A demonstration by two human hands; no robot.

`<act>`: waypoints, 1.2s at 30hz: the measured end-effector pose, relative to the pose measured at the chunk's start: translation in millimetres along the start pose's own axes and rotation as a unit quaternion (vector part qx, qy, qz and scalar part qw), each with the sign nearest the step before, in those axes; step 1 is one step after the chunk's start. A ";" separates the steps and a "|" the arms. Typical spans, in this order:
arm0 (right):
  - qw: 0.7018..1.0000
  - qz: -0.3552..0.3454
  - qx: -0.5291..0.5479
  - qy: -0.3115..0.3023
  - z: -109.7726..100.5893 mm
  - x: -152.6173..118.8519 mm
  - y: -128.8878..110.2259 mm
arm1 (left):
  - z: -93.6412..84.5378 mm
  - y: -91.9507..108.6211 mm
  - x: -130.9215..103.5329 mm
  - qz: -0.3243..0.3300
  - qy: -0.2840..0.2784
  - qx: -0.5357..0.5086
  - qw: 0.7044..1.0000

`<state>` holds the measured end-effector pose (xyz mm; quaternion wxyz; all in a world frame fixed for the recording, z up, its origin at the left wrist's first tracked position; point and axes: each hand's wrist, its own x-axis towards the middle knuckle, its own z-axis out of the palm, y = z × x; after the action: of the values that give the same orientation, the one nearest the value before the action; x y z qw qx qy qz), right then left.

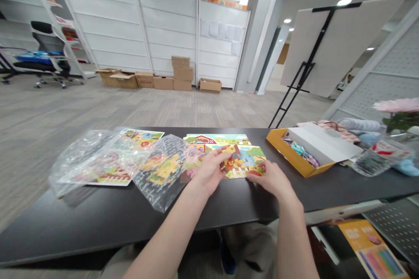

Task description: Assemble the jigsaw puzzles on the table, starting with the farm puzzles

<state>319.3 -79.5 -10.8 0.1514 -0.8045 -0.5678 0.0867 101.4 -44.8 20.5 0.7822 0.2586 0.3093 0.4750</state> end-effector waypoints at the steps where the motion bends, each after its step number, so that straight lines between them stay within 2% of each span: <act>1: 1.000 -0.003 -0.002 -0.002 0.2 -0.5 -1.4 | 0.1 0.9 0.2 -0.015 0.004 -0.023 1.000; 6: 0.999 -0.013 0.036 0.000 -3.0 2.4 6.7 | -6.8 1.5 0.7 -0.044 0.017 -0.066 0.997; 9: 0.990 -0.024 0.140 -0.015 -10.5 3.5 16.7 | -12.2 -2.6 0.6 -0.058 -0.007 -0.056 0.997; 11: 0.966 -0.046 0.255 -0.021 -17.4 2.1 19.5 | -15.1 -6.0 1.2 -0.055 -0.007 -0.042 0.998; 14: 0.911 -0.065 0.407 -0.015 -25.7 -1.9 13.1 | -16.5 -9.8 2.1 -0.052 0.007 -0.029 0.998; 17: 0.884 -0.079 0.460 -0.037 -24.5 -4.3 -4.3 | -12.2 -12.9 0.4 -0.057 0.006 -0.026 0.998; 20: 0.886 -0.101 0.448 -0.060 -13.5 -4.0 -24.8 | -4.9 -17.7 -2.9 -0.059 0.000 -0.025 0.998; 24: 0.901 -0.136 0.411 -0.024 -0.7 -5.0 -45.0 | -0.3 -25.5 -4.3 -0.057 -0.028 0.000 0.998; 27: 0.904 -0.186 0.385 -0.032 -2.0 -6.8 -49.4 | -0.2 -27.8 -3.2 -0.044 -0.058 0.002 0.997; 29: 0.911 -0.191 0.366 -0.017 -6.6 -5.5 -43.8 | -0.7 -26.3 -2.4 -0.039 -0.057 -0.011 0.998; 31: 0.933 -0.146 0.326 0.047 -11.1 -1.0 -29.7 | -2.1 -22.5 -1.7 -0.044 -0.034 -0.026 0.998; 33: 0.960 -0.068 0.240 0.125 -13.4 6.0 -9.0 | -4.7 -17.3 -1.1 -0.058 -0.003 -0.049 0.997; 36: 0.986 0.025 0.096 0.132 -11.6 17.1 22.6 | -9.7 -9.7 -1.2 -0.068 0.019 -0.097 0.993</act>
<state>348.8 -72.1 -7.1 0.2995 -0.8044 -0.5116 0.0376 99.5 -48.8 7.5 0.8282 0.1508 0.2933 0.4531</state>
